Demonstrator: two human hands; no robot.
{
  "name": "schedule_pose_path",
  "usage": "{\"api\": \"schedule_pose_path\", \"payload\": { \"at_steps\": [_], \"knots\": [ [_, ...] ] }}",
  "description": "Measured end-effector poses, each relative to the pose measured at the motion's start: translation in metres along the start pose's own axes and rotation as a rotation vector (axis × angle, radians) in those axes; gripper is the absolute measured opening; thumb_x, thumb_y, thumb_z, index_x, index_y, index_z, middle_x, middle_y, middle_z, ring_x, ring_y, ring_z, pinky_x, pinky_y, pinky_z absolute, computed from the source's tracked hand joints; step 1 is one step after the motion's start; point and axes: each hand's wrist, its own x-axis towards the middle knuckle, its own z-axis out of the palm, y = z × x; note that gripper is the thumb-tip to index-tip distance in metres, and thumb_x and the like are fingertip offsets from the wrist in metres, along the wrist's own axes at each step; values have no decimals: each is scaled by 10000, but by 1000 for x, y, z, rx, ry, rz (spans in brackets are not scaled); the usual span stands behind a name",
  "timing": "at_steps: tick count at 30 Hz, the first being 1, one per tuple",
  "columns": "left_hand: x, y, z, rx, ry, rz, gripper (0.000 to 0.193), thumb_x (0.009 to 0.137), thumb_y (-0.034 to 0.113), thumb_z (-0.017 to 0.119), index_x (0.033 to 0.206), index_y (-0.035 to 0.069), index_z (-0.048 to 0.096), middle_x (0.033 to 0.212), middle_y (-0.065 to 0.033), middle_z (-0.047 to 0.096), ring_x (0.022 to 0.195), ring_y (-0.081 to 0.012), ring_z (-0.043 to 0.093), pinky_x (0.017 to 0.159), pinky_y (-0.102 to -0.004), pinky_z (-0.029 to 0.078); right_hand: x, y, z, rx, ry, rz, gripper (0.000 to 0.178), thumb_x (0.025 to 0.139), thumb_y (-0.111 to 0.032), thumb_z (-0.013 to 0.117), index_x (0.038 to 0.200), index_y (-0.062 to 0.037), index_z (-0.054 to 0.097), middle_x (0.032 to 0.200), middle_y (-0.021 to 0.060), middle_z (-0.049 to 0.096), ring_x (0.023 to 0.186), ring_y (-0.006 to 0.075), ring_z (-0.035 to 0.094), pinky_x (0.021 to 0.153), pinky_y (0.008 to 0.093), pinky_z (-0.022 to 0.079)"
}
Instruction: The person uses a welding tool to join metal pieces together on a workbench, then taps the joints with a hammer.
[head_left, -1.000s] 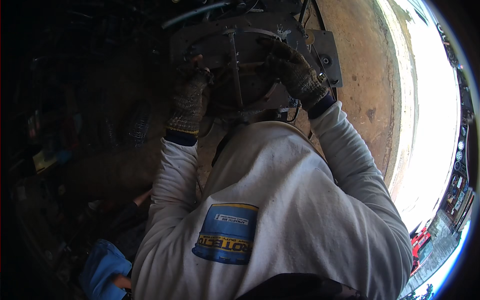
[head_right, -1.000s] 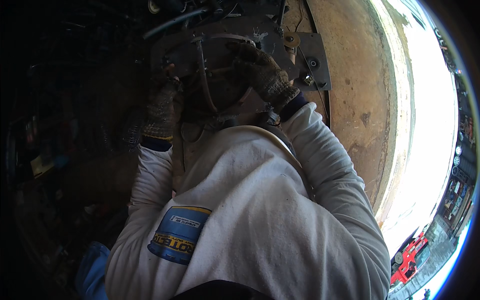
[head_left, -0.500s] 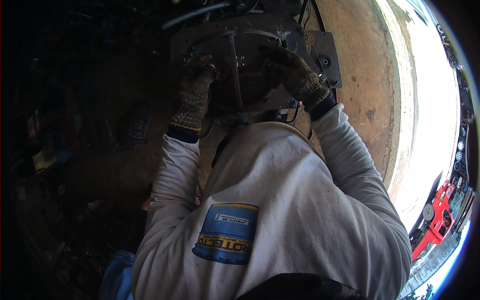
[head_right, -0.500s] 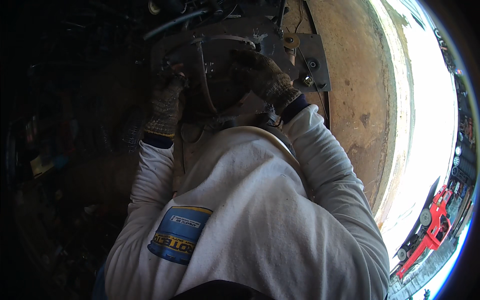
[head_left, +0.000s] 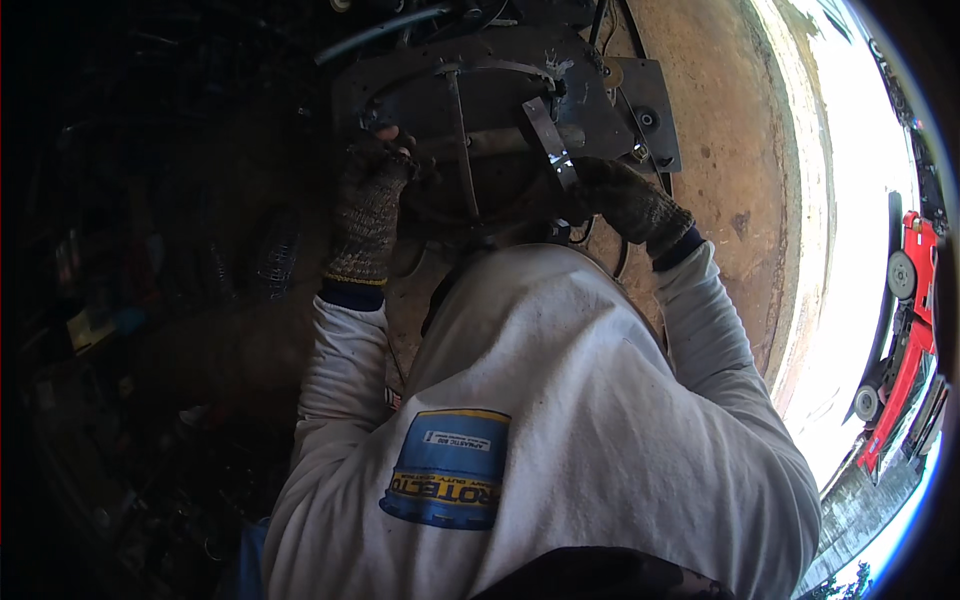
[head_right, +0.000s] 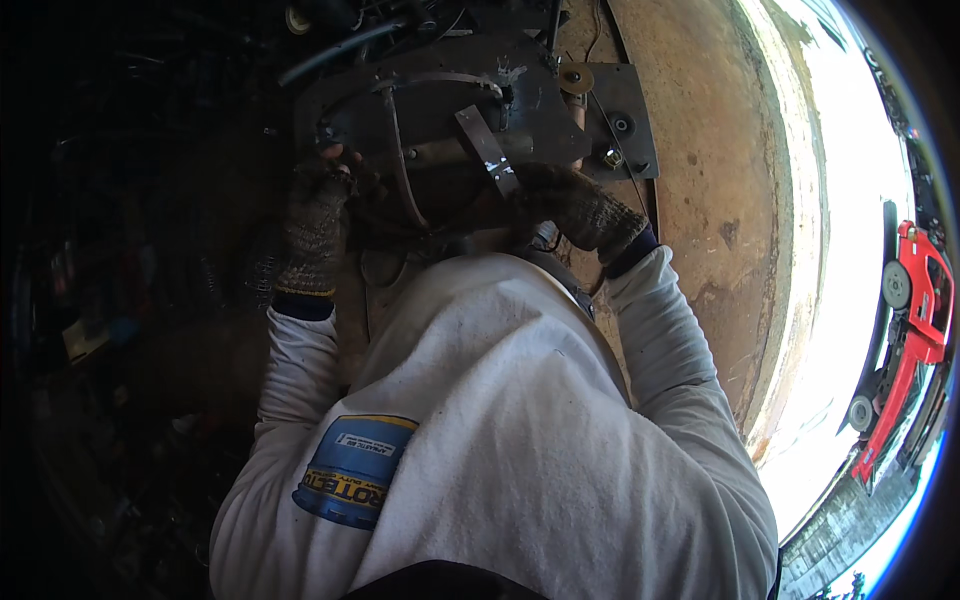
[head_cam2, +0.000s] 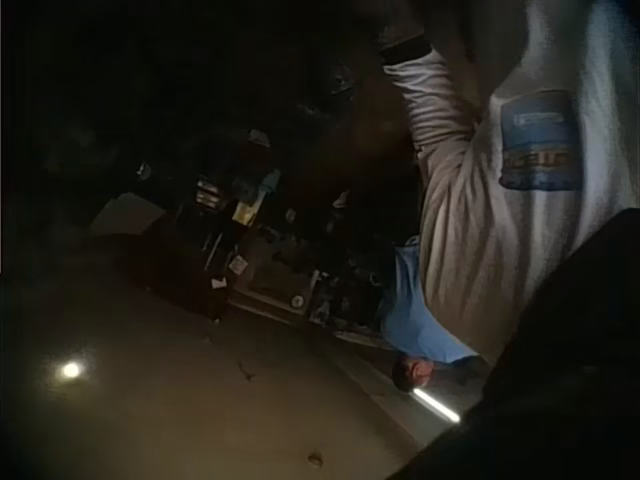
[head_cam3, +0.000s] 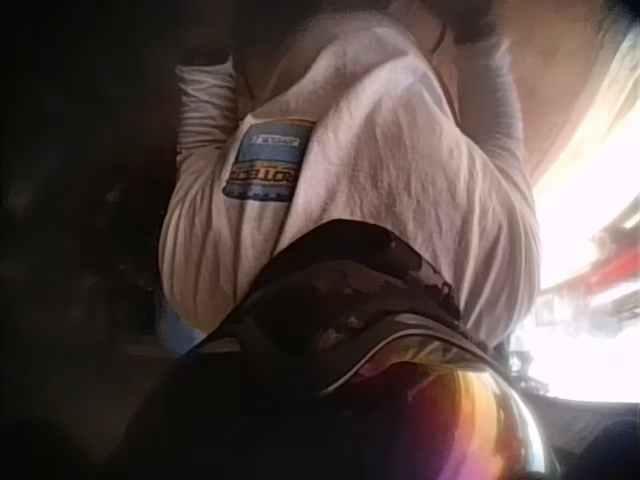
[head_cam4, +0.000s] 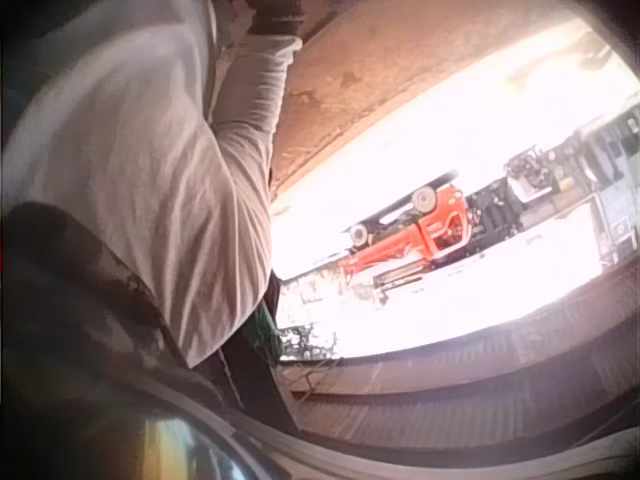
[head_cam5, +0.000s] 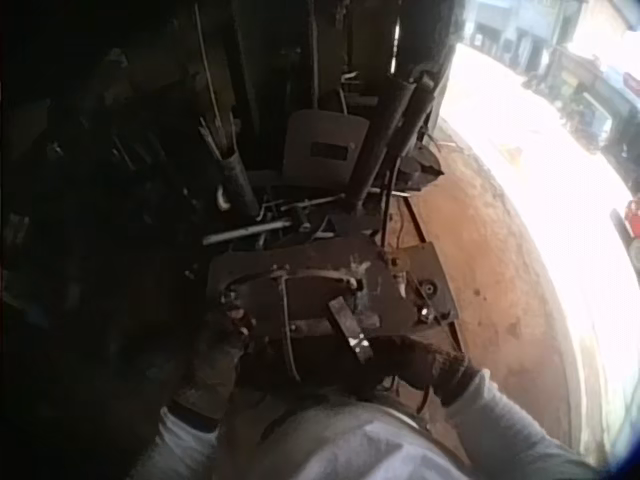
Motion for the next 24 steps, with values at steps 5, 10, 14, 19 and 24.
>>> {"api": "schedule_pose_path", "payload": {
  "at_steps": [5, 10, 14, 19, 24],
  "knots": [
    [-27, 26, 44, 406, -43, 135, 338, 877, 39, 606, 1208, 41, 537, 1121, -70, 581, 999, -159, 569, 822, -302, 518, -5, -1, 13, 71, 45, -95, 319, 907, -148, 576, 1200, -25, 546, 1005, 53, 619, 928, 138, 588, 832, 294, 487],
    [-32, 55, 85, 1327, -305, 631, 446, 868, 195, 642, 1259, 33, 503, 1186, -130, 570, 1069, -267, 580, 869, -351, 505, 31, -27, 57, 123, 96, -147, 279, 906, -164, 597, 1140, -14, 578, 958, 38, 636, 909, 128, 601, 795, 285, 503],
    [-36, 61, 91, 1448, -218, 638, 471, 845, 236, 654, 1262, 65, 516, 1207, -143, 568, 1047, -305, 590, 887, -384, 493, 27, -54, 88, 127, 113, -126, 289, 894, -166, 619, 1125, 1, 577, 986, 49, 644, 911, 136, 618, 805, 278, 514],
    [-27, 38, 59, 1466, -330, 930, 477, 856, 261, 644, 1275, 74, 512, 1224, -130, 563, 1091, -284, 576, 900, -382, 491, 18, -62, 88, -72, -76, -159, 339, 883, -147, 634, 1181, -2, 560, 1052, 71, 640, 937, 158, 622, 848, 293, 515],
    [-31, 39, 23, 1089, -470, 586, 446, 823, 69, 648, 1254, 66, 531, 1236, -129, 570, 1100, -221, 574, 881, -317, 490, 12, -46, 38, -130, -116, -250, 451, 858, -215, 657, 1240, -18, 521, 1027, 100, 643, 851, 145, 620, 721, 281, 513]
  ]
}}
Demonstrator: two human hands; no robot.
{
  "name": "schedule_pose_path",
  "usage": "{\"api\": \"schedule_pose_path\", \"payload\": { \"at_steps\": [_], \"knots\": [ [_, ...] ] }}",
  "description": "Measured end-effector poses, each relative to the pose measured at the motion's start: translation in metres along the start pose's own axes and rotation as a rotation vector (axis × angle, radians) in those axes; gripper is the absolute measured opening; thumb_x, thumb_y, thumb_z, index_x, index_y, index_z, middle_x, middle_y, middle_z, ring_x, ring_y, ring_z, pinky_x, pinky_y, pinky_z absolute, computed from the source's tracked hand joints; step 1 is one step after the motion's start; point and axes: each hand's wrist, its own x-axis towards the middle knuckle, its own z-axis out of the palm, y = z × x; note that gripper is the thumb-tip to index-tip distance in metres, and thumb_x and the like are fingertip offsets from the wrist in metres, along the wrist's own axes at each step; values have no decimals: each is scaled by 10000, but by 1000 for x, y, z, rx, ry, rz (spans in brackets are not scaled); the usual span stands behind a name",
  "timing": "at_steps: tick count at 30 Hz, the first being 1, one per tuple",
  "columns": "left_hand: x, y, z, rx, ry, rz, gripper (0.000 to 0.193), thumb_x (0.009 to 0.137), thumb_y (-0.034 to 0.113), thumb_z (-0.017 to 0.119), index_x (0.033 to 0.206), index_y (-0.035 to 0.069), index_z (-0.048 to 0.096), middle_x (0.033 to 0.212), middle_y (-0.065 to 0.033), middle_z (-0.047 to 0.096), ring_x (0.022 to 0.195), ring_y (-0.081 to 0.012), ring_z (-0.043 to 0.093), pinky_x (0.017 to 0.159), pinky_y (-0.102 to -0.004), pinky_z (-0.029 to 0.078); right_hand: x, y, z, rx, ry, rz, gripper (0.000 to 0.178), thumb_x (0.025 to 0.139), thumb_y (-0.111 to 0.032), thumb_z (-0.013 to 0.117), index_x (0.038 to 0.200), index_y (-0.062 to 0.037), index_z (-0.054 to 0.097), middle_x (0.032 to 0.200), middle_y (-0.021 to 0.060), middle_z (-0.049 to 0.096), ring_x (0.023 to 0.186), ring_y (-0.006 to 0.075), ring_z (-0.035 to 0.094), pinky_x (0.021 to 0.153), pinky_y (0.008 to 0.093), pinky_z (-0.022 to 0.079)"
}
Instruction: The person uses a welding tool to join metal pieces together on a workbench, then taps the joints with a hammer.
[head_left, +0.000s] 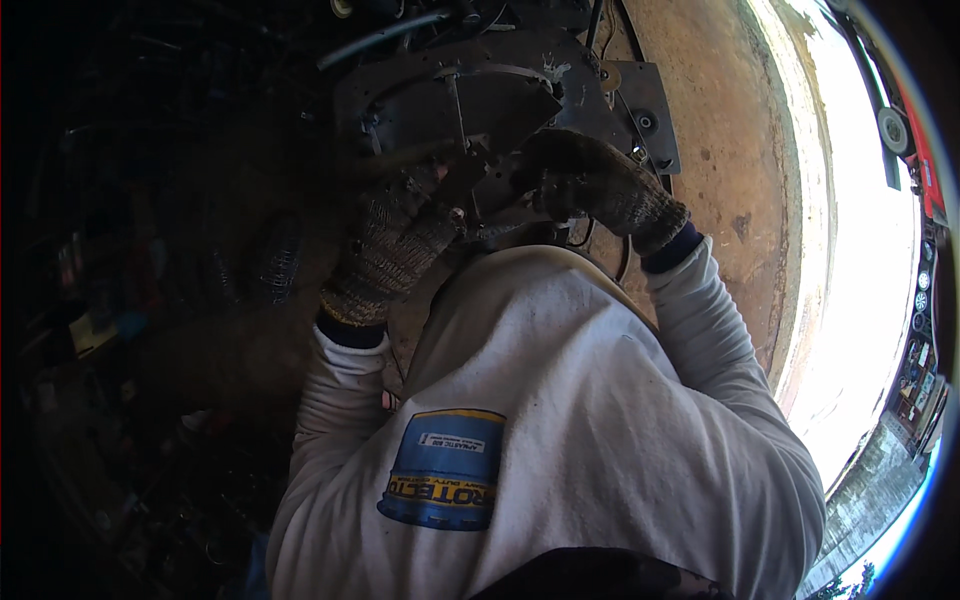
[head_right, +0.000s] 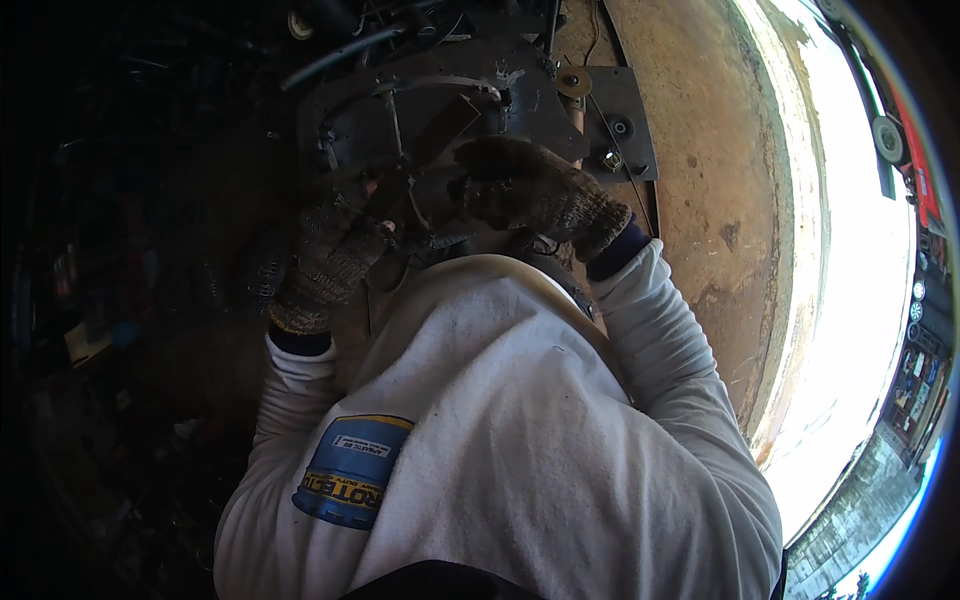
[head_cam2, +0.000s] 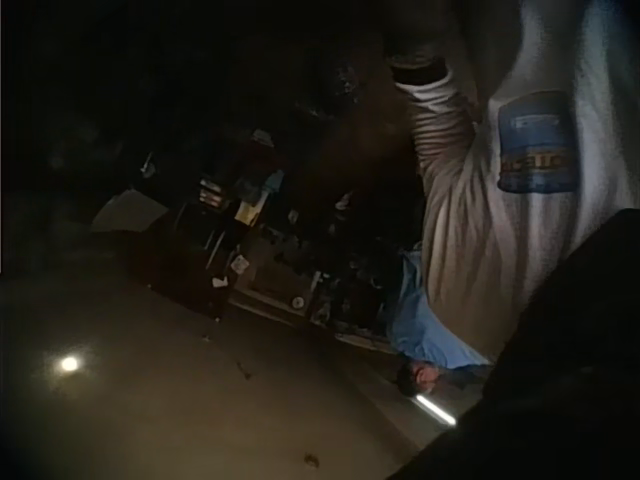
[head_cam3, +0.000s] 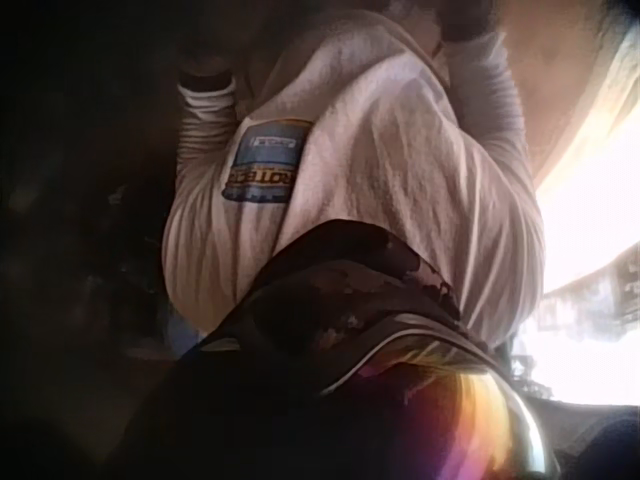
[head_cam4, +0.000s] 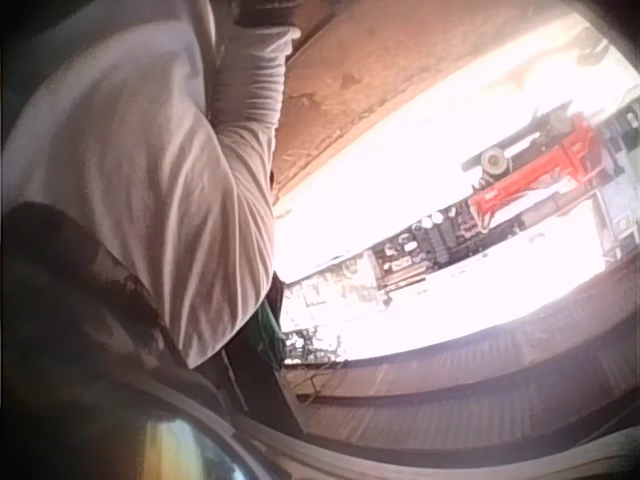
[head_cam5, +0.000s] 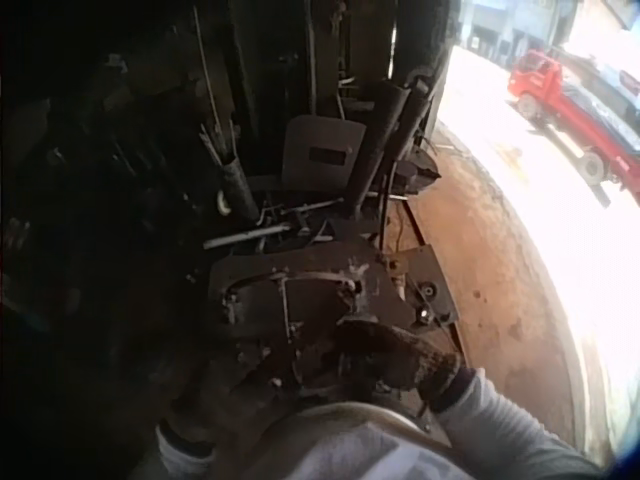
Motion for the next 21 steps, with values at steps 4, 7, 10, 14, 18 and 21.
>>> {"api": "schedule_pose_path", "payload": {
  "at_steps": [4, 7, 10, 14, 18, 21],
  "knots": [
    [-3, 4, -11, -71, -121, -84, 481, 786, -29, 662, 1244, 32, 528, 1237, -127, 577, 1103, -188, 574, 878, -284, 492, -18, -8, -2, 248, 72, -38, 623, 843, -303, 689, 1326, -15, 420, 1038, 136, 636, 837, 160, 624, 686, 289, 514],
    [6, 8, -19, -165, -243, -175, 482, 786, -43, 655, 1243, 20, 518, 1244, -122, 574, 1106, -181, 572, 878, -280, 492, -16, -11, -7, 273, 110, 8, 651, 824, -332, 711, 1310, -7, 425, 1044, 146, 631, 838, 162, 623, 687, 286, 513],
    [20, 8, -22, -220, -262, -215, 479, 787, -51, 648, 1242, 11, 511, 1235, -119, 576, 1087, -169, 576, 867, -276, 494, -15, 0, -10, 305, 162, 25, 657, 812, -350, 722, 1282, 17, 445, 976, 140, 641, 804, 167, 629, 694, 290, 524],
    [30, 9, -18, -452, -237, -313, 465, 780, -65, 634, 1225, 10, 521, 1177, -106, 598, 1007, -151, 597, 848, -272, 497, -13, 12, -23, 258, 75, -15, 645, 803, -317, 737, 1266, 24, 446, 1047, 139, 629, 852, 179, 622, 746, 302, 516],
    [32, 8, -12, -662, -219, -375, 464, 775, -76, 623, 1219, 17, 529, 1129, -92, 606, 925, -141, 612, 824, -272, 506, -11, 17, -25, 27, 152, -97, 625, 817, -306, 722, 1267, 30, 450, 1061, 146, 629, 893, 212, 632, 770, 337, 521],
    [34, 2, -10, -552, -260, -319, 481, 794, -31, 639, 1248, 39, 500, 1161, -83, 573, 907, -127, 608, 783, -266, 518, -12, 23, -23, 91, 204, -136, 629, 830, -314, 705, 1284, 34, 444, 1067, 152, 629, 910, 226, 638, 778, 348, 524]
  ]
}}
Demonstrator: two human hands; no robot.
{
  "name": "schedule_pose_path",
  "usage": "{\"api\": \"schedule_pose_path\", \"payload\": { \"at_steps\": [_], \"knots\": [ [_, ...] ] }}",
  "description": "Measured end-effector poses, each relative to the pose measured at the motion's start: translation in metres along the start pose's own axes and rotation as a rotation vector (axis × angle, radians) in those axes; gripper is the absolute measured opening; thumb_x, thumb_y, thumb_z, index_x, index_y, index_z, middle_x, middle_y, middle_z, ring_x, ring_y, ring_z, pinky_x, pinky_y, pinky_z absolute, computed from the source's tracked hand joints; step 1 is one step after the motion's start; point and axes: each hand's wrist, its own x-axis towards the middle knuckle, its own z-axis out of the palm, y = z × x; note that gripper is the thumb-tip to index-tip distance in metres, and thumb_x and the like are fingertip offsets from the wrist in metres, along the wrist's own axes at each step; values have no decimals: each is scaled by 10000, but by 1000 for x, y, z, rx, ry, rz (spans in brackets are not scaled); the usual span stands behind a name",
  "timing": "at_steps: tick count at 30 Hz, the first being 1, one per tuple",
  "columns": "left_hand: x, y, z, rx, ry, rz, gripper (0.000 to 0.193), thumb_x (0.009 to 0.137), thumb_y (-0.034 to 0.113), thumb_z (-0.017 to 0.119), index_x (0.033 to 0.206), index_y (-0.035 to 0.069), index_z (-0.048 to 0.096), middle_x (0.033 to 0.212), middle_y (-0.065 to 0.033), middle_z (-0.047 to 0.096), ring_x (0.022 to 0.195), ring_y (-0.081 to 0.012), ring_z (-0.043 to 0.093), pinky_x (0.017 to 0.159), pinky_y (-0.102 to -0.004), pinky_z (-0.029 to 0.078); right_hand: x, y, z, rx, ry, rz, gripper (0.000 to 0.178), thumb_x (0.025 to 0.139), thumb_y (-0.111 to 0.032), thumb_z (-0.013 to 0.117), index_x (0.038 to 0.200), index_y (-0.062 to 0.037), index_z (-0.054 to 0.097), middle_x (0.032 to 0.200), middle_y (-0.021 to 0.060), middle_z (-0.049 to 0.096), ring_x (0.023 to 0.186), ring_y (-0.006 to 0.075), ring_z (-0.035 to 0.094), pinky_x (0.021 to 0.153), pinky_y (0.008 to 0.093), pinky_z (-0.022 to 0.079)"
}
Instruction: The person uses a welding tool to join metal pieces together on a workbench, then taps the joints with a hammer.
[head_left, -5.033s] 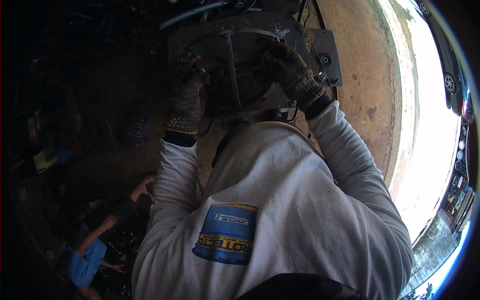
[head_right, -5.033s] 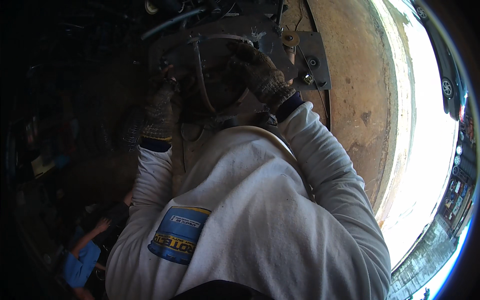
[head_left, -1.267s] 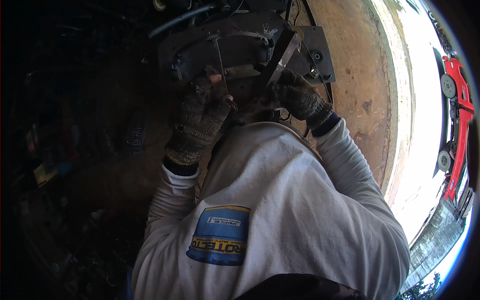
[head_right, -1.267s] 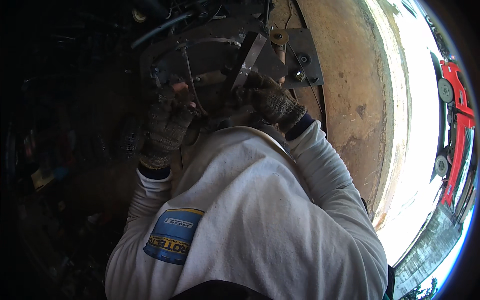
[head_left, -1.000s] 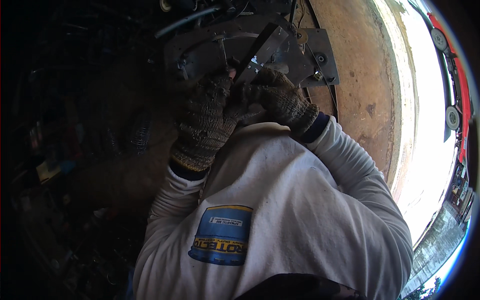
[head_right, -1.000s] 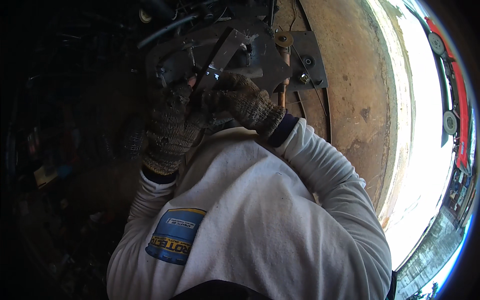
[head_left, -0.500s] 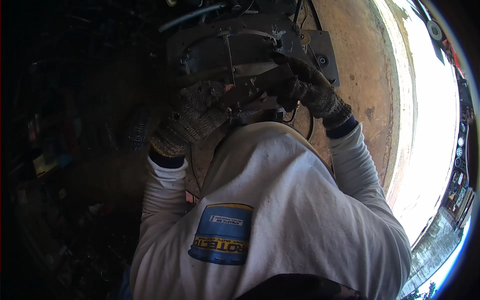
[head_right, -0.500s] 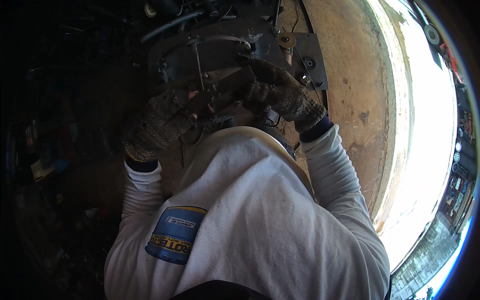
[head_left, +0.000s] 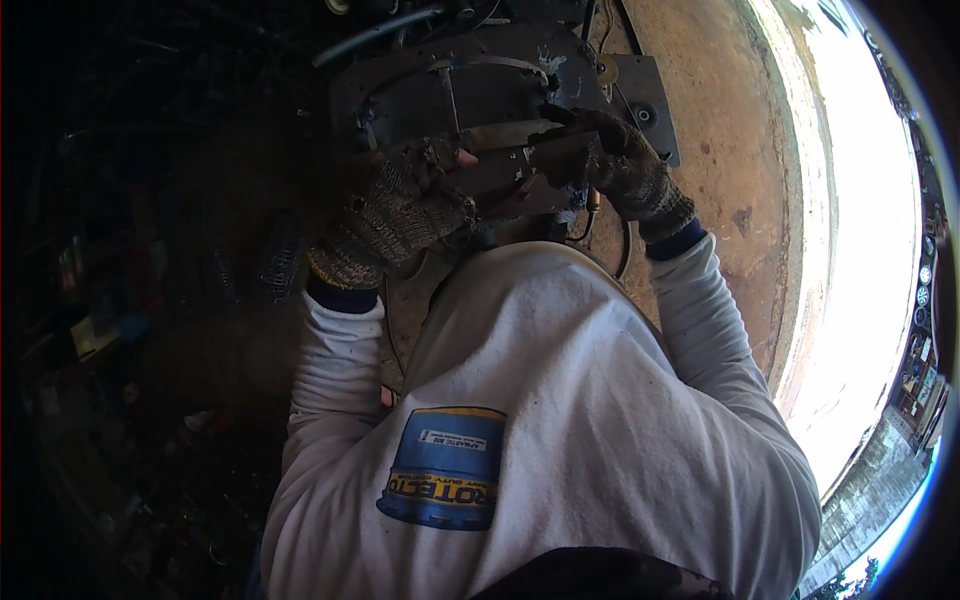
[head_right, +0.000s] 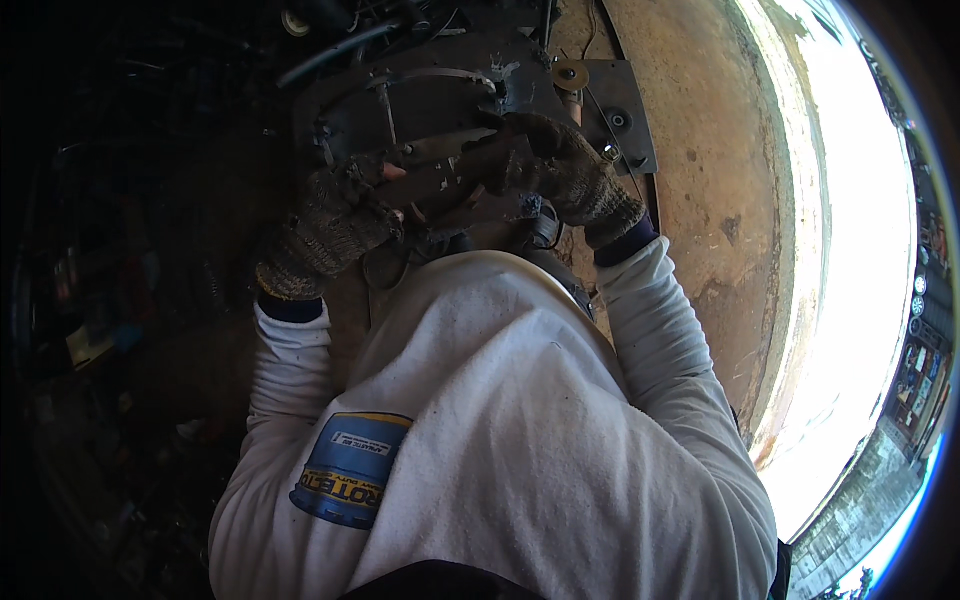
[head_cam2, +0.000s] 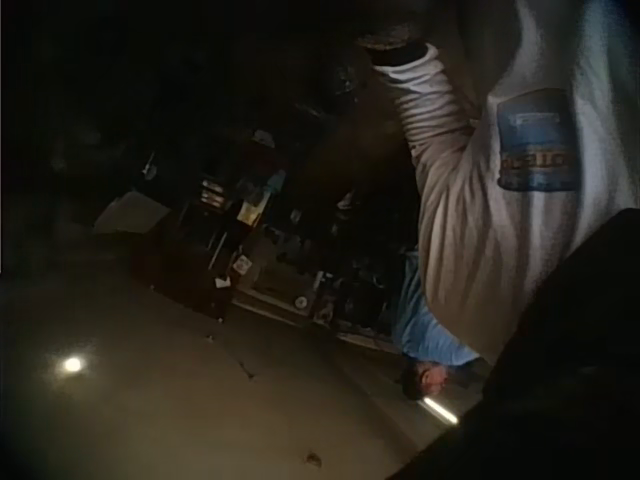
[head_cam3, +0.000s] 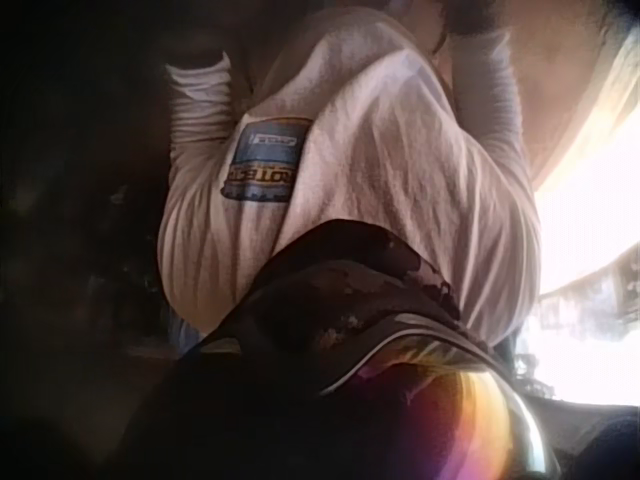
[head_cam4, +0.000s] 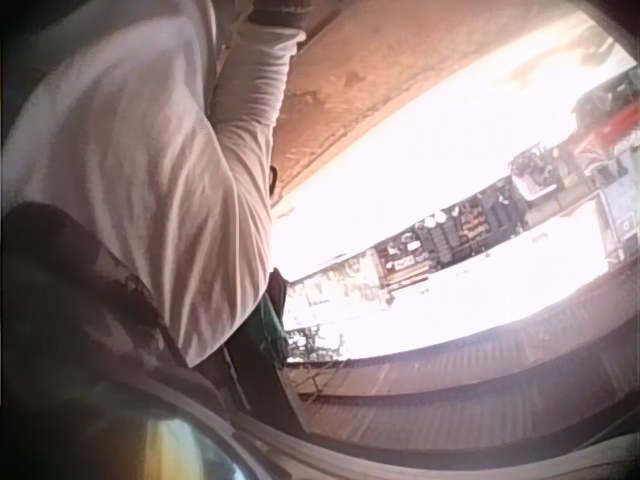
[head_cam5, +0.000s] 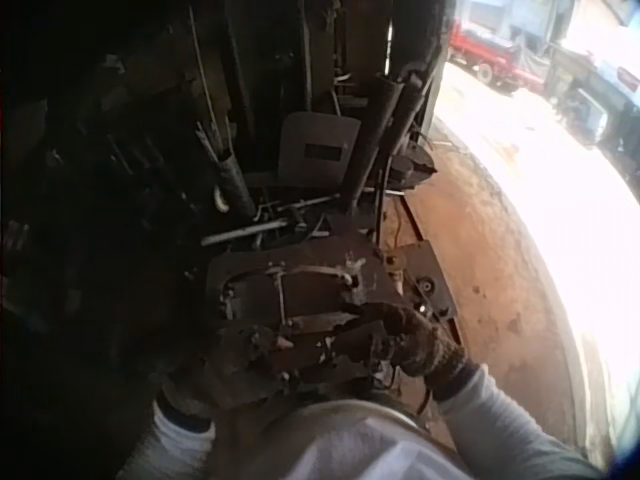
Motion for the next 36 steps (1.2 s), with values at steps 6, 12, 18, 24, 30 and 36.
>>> {"api": "schedule_pose_path", "payload": {
  "at_steps": [6, 12, 18, 24, 30, 36],
  "knots": [
    [-3, -4, 3, 69, 231, 102, 460, 815, -16, 641, 1248, 41, 497, 1166, -95, 564, 886, -132, 609, 765, -266, 524, 1, 0, 10, 314, 76, 46, 613, 843, -334, 682, 1279, 33, 456, 1063, 164, 630, 900, 251, 643, 775, 370, 538],
    [-19, -33, -14, -584, 446, 27, 428, 820, -37, 652, 1217, 61, 525, 1117, -74, 563, 887, -134, 594, 776, -289, 532, -2, 14, -6, 361, 261, 6, 538, 852, -314, 675, 1202, 60, 510, 1046, 177, 639, 886, 254, 648, 759, 376, 553],
    [-11, -49, -6, -511, 498, -134, 370, 840, -32, 635, 1190, 47, 548, 1051, -67, 596, 870, -122, 595, 769, -279, 533, 6, 26, 1, 244, 277, 76, 496, 878, -232, 645, 1265, 30, 479, 1057, 154, 634, 933, 238, 634, 795, 369, 537],
    [8, -58, -3, -440, 497, -175, 359, 847, 23, 651, 1191, 23, 547, 945, -38, 631, 847, -106, 602, 749, -268, 520, 37, 25, 29, 214, 279, 170, 410, 895, -182, 618, 1242, 6, 507, 1039, 108, 639, 918, 184, 625, 823, 319, 519],
    [12, -55, -11, -255, 512, -239, 343, 845, 47, 661, 1172, 15, 559, 895, -34, 636, 824, -98, 603, 768, -260, 510, 50, 17, 34, 290, 179, 190, 402, 904, -173, 606, 1258, -10, 504, 1035, 79, 641, 902, 167, 626, 835, 304, 509],
    [13, -65, -9, -381, 546, -172, 327, 841, 53, 667, 1155, 32, 580, 892, -16, 624, 823, -90, 595, 777, -247, 496, 58, 23, 35, 232, 121, 200, 460, 908, -175, 604, 1316, -23, 452, 1079, 93, 634, 931, 174, 626, 848, 311, 509]
  ]
}}
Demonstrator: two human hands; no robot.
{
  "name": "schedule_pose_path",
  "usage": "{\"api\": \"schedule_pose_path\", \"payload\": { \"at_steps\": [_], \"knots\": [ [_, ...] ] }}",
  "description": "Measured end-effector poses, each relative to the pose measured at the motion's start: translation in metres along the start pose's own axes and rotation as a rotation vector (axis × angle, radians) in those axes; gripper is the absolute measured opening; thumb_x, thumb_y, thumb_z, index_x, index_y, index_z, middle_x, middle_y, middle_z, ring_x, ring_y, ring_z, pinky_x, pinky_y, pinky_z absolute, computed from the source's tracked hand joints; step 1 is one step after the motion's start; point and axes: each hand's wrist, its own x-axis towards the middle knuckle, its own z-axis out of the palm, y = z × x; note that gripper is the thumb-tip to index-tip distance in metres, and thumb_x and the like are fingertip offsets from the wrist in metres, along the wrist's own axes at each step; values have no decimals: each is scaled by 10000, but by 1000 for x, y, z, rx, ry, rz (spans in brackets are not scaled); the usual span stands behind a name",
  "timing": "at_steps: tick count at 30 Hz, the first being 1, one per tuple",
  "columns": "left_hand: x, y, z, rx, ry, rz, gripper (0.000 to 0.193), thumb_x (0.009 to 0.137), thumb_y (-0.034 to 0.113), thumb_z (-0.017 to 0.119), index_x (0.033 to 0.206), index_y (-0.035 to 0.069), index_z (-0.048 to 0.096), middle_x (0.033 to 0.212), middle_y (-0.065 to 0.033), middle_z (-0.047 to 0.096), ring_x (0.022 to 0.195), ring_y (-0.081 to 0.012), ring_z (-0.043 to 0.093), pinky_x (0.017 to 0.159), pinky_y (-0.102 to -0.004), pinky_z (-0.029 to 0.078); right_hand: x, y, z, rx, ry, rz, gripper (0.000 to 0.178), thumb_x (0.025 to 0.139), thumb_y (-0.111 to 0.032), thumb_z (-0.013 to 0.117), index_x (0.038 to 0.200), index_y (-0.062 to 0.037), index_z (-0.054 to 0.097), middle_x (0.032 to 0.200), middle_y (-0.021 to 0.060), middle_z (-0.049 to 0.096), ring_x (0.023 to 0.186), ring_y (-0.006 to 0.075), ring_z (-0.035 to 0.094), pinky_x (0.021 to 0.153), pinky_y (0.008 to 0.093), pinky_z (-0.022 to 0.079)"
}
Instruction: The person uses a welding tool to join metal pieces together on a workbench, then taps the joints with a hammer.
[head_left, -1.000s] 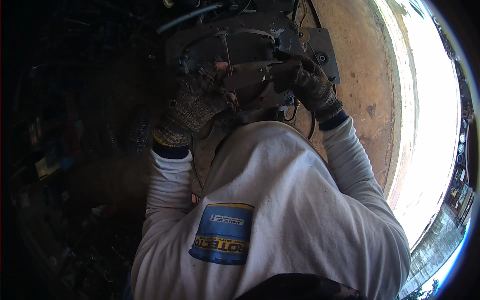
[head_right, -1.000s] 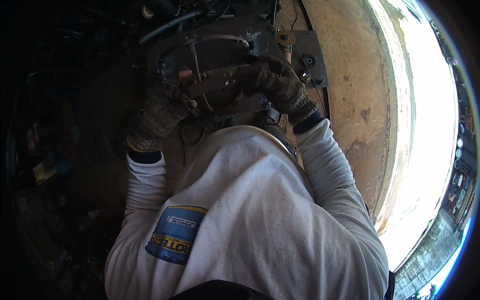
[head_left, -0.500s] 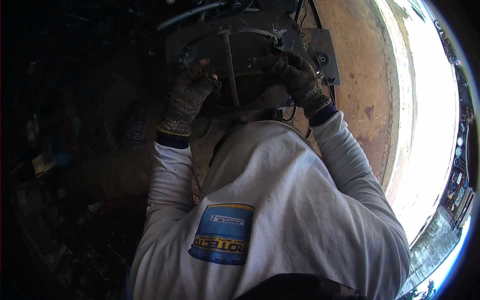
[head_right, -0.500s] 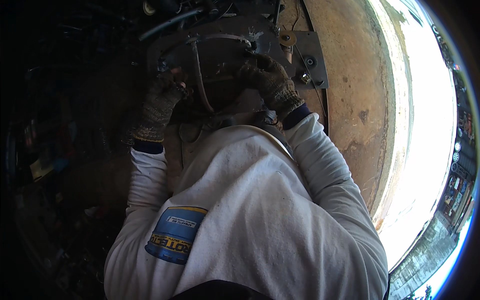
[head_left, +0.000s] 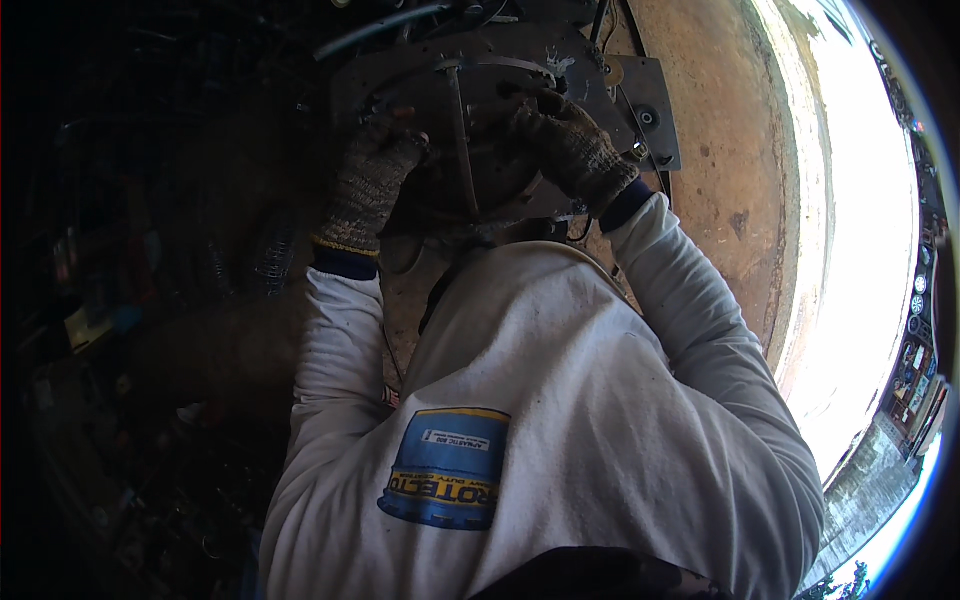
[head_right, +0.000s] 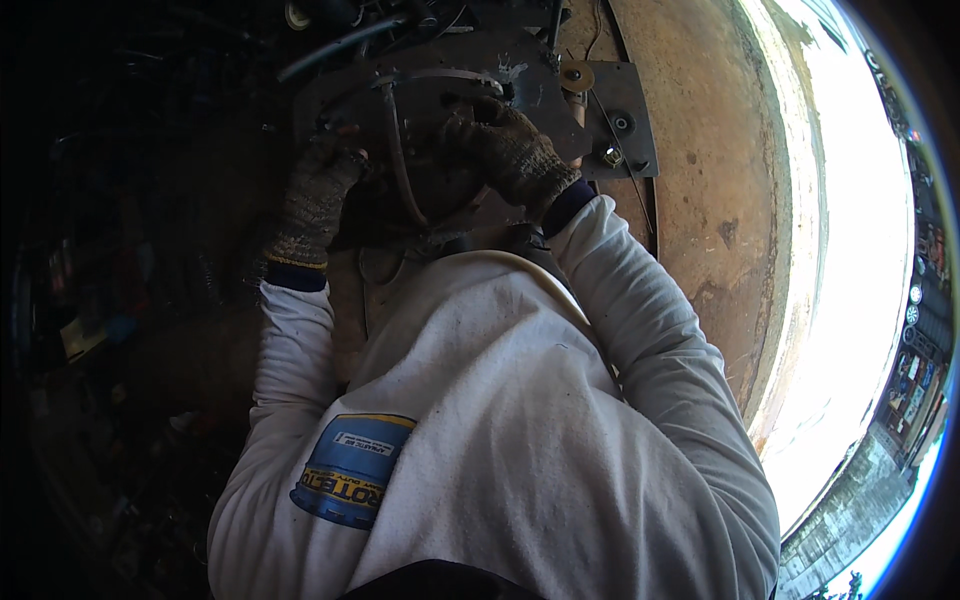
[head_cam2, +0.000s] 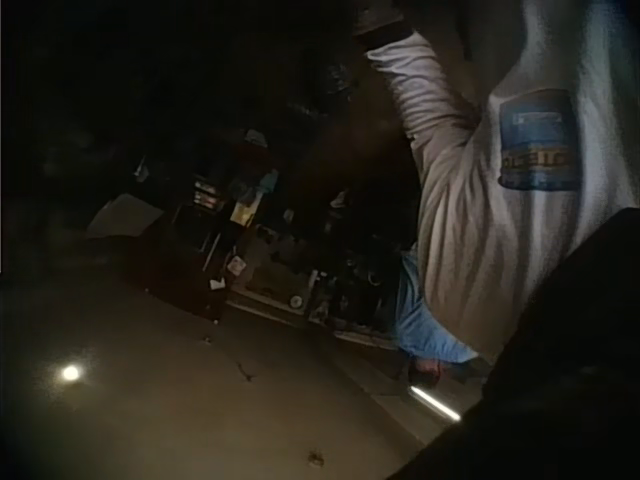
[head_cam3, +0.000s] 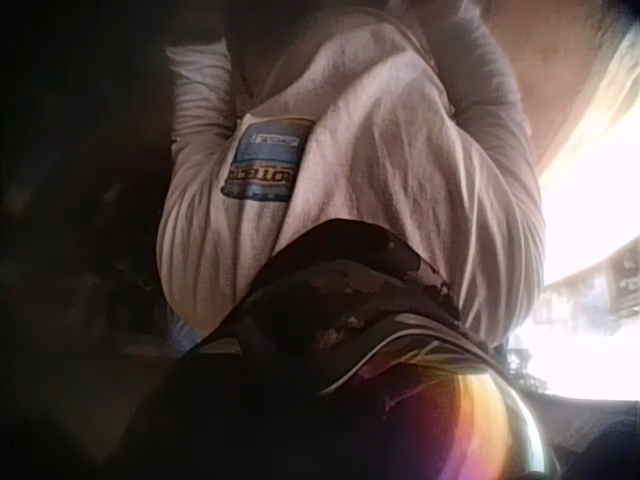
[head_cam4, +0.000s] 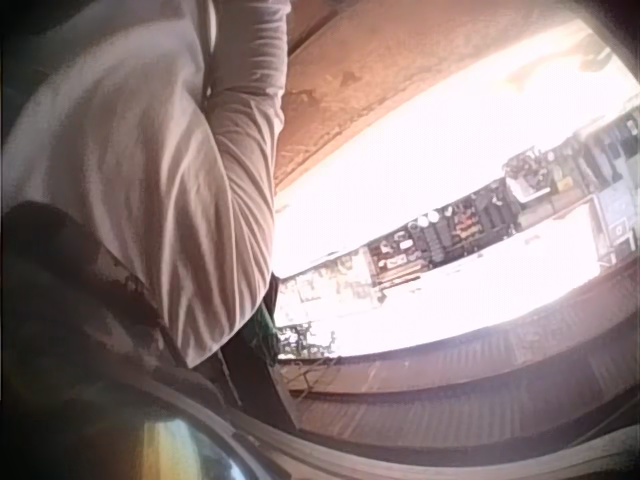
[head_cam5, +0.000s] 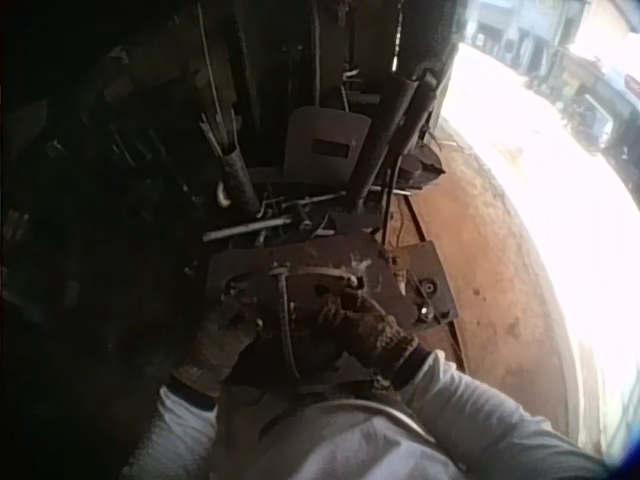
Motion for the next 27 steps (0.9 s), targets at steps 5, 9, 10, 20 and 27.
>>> {"api": "schedule_pose_path", "payload": {
  "at_steps": [5, 9, 10, 20, 27],
  "knots": [
    [-1, -6, -2, 5, 27, 17, 291, 841, 48, 655, 1128, 57, 606, 895, -6, 621, 830, -89, 588, 780, -243, 486, 5, -1, -1, 20, -78, -26, 454, 896, -168, 608, 1297, -14, 458, 1066, 84, 625, 963, 157, 610, 851, 289, 505],
    [-3, -8, -1, -19, 23, 33, 290, 839, 49, 656, 1124, 81, 614, 901, -3, 615, 832, -89, 580, 780, -244, 485, 1, -7, 2, 68, -100, -11, 519, 886, -167, 623, 1328, -6, 404, 1101, 105, 615, 971, 171, 612, 863, 299, 509],
    [-3, -8, 0, -22, 26, 34, 293, 838, 50, 658, 1125, 86, 614, 904, -3, 613, 832, -89, 578, 780, -245, 484, 2, -5, 0, 61, -116, -32, 530, 883, -167, 627, 1332, -4, 396, 1113, 111, 611, 979, 175, 610, 866, 303, 510],
    [-4, -12, 4, -50, 69, 109, 293, 863, 57, 636, 1152, 56, 588, 912, 13, 568, 816, -73, 547, 764, -227, 473, 4, -1, -3, -99, -116, -93, 522, 863, -157, 646, 1313, -10, 428, 1141, 110, 603, 1043, 181, 588, 921, 308, 484],
    [-8, -8, 11, -99, 115, 66, 299, 858, 40, 635, 1152, 78, 594, 930, 1, 581, 838, -86, 552, 783, -235, 478, 6, 5, -8, -147, -143, -139, 563, 891, -187, 624, 1362, -17, 367, 1172, 109, 602, 1040, 168, 586, 922, 312, 476]
  ]
}}
